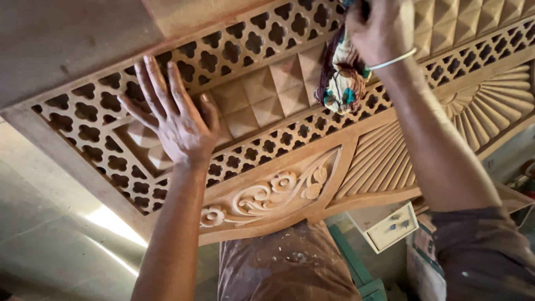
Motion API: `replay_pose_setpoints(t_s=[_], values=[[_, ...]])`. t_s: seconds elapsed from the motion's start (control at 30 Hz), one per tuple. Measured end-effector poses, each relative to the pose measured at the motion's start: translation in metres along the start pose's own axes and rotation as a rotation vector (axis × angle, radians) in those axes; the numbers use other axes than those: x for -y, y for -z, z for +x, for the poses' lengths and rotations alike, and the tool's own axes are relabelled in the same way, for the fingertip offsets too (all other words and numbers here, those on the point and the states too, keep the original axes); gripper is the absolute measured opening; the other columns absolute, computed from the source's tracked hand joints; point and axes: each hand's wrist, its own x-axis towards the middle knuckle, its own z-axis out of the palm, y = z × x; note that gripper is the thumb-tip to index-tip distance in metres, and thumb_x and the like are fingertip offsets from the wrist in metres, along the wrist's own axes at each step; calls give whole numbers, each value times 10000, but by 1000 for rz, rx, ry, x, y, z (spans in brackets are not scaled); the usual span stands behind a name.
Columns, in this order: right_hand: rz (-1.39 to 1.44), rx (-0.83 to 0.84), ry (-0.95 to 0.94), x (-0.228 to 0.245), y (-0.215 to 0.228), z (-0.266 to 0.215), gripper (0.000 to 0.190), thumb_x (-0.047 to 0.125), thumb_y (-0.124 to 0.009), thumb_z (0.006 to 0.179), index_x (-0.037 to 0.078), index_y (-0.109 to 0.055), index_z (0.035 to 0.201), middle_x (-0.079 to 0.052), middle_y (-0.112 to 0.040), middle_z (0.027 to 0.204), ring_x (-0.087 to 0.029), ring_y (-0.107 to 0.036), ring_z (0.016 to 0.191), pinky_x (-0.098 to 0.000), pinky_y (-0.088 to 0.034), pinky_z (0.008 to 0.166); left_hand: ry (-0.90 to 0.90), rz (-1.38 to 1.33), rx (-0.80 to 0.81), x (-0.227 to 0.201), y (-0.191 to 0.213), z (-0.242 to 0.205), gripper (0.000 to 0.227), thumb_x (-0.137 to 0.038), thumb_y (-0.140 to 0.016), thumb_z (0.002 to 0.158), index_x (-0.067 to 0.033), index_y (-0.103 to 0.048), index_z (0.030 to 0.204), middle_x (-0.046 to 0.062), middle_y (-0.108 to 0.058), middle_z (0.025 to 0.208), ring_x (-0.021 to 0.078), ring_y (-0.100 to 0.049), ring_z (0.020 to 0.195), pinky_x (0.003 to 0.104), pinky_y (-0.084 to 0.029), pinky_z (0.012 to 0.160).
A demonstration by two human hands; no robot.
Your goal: The person applies a liquid finish to a carved wooden panel using a cloth. They repeatedly dip the cloth into a can and rub the finish into the intricate carved patterns and flat surfaces of the wood.
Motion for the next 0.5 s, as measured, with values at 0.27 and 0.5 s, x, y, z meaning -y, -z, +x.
replay_pose_setpoints(t_s=[0.27, 0.5], values=[[-140, 218, -46, 10, -11, -6, 448, 8, -624, 1101, 14, -440, 1509, -245, -581, 1414, -234, -607, 1112, -345, -594, 841, 3, -9, 2, -1, -2, 2, 819, -399, -591, 1085, -135, -82, 1669, 139, -49, 1731, 332, -80, 1648, 725, 10, 1272], [209, 37, -156, 4, -45, 4, 297, 40, -654, 1116, 109, -580, 1396, -142, -689, 1243, -201, -682, 1086, -334, -636, 879, 17, -23, 67, 4, -3, 0, 844, -473, -594, 1110, -133, -58, 1667, 144, -16, 1755, 338, -46, 1636, 720, 33, 1262]])
